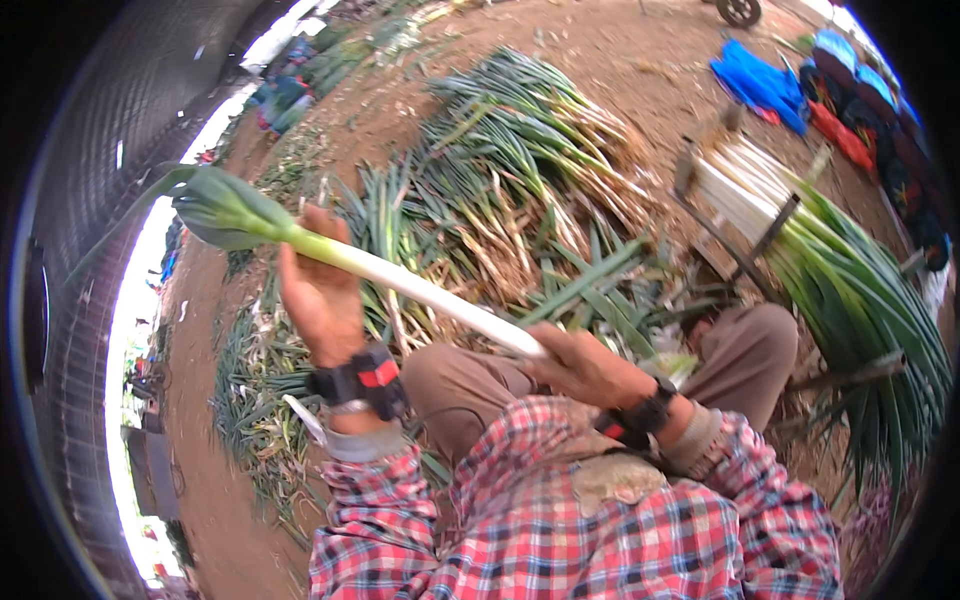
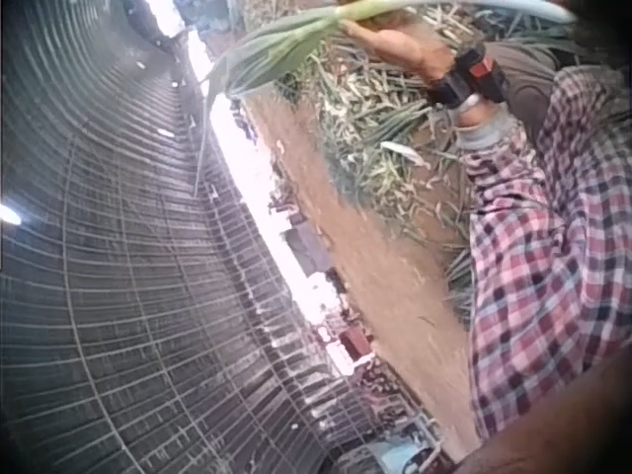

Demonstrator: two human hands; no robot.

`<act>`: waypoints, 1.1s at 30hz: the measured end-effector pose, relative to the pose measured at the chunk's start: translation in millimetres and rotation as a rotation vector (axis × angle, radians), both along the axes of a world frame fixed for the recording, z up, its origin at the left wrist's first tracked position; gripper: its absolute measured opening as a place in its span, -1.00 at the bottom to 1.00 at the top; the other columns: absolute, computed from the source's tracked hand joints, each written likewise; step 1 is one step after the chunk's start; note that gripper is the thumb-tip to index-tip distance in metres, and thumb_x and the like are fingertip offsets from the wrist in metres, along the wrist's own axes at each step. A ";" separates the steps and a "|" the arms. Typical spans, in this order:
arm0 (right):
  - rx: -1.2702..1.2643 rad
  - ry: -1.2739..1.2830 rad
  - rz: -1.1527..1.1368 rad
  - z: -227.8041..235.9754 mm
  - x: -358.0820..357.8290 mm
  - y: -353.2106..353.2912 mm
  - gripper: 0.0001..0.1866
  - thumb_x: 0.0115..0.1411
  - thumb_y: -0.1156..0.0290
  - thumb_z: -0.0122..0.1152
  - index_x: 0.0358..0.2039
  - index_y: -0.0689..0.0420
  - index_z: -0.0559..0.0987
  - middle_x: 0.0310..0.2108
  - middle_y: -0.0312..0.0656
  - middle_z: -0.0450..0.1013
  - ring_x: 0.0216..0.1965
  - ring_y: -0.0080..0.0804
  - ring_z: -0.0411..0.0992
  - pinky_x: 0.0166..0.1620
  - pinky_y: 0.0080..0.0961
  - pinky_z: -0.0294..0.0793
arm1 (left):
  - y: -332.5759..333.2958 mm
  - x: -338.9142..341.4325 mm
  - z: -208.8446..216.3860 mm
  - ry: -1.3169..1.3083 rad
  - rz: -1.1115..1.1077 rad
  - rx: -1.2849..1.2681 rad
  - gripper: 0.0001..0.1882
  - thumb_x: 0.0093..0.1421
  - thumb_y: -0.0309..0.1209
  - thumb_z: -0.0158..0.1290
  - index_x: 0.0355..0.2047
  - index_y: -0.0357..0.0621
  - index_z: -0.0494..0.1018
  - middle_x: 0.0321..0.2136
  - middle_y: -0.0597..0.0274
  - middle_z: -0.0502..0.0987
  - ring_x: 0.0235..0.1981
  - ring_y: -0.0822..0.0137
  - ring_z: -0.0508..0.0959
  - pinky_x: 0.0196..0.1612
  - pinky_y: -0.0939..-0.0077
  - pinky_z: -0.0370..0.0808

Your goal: The recorder is cleaning leeks by stripping outer leaves and trimming them before placing them into a crate.

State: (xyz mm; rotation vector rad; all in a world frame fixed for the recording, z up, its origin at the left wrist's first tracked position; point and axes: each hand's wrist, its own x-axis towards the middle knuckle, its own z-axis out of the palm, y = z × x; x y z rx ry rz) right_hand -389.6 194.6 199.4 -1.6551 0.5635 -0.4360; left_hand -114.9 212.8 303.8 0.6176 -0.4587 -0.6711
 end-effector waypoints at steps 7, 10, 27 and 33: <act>-0.421 -0.219 -0.008 15.8 11.5 -29.4 -0.72 0.26 0.35 0.13 -0.09 0.25 0.50 -0.32 -0.10 0.48 -0.28 -0.29 0.46 -0.16 -0.41 0.45 | 23.7 -38.1 -17.2 -0.138 -0.306 -0.149 -0.55 0.38 -0.28 -0.22 0.22 -0.17 0.17 0.09 0.12 0.38 -0.12 0.40 0.46 -0.16 0.38 0.48; -0.219 -0.382 -0.032 60.4 32.8 -48.3 -0.73 0.33 0.33 0.08 -0.09 0.24 0.52 -0.21 -0.23 0.48 -0.17 -0.51 0.41 -0.12 -0.51 0.41 | 26.9 -62.5 -14.8 -0.063 -0.381 -0.070 -0.54 0.37 -0.30 -0.21 0.23 -0.20 0.17 0.13 0.09 0.36 -0.10 0.37 0.47 -0.14 0.37 0.47; -0.635 -0.546 -0.221 94.6 44.1 -19.9 -0.80 0.26 0.35 0.10 -0.39 0.23 0.42 -0.49 -0.04 0.33 -0.45 -0.05 0.35 -0.37 -0.24 0.33 | 22.6 -76.2 44.0 -0.587 -0.248 0.209 -0.80 0.30 -0.25 0.05 -0.23 -0.12 0.45 -0.42 0.48 0.47 -0.48 0.68 0.36 -0.47 0.78 0.26; -0.391 -0.483 -0.347 102.6 37.2 -21.4 -0.76 0.31 0.35 0.04 -0.43 0.24 0.38 -0.59 -0.11 0.30 -0.57 -0.28 0.29 -0.46 -0.37 0.29 | 19.0 -90.8 48.0 -0.698 -0.200 0.293 -0.73 0.25 -0.25 0.13 -0.19 -0.20 0.46 -0.44 0.43 0.50 -0.51 0.68 0.38 -0.47 0.77 0.31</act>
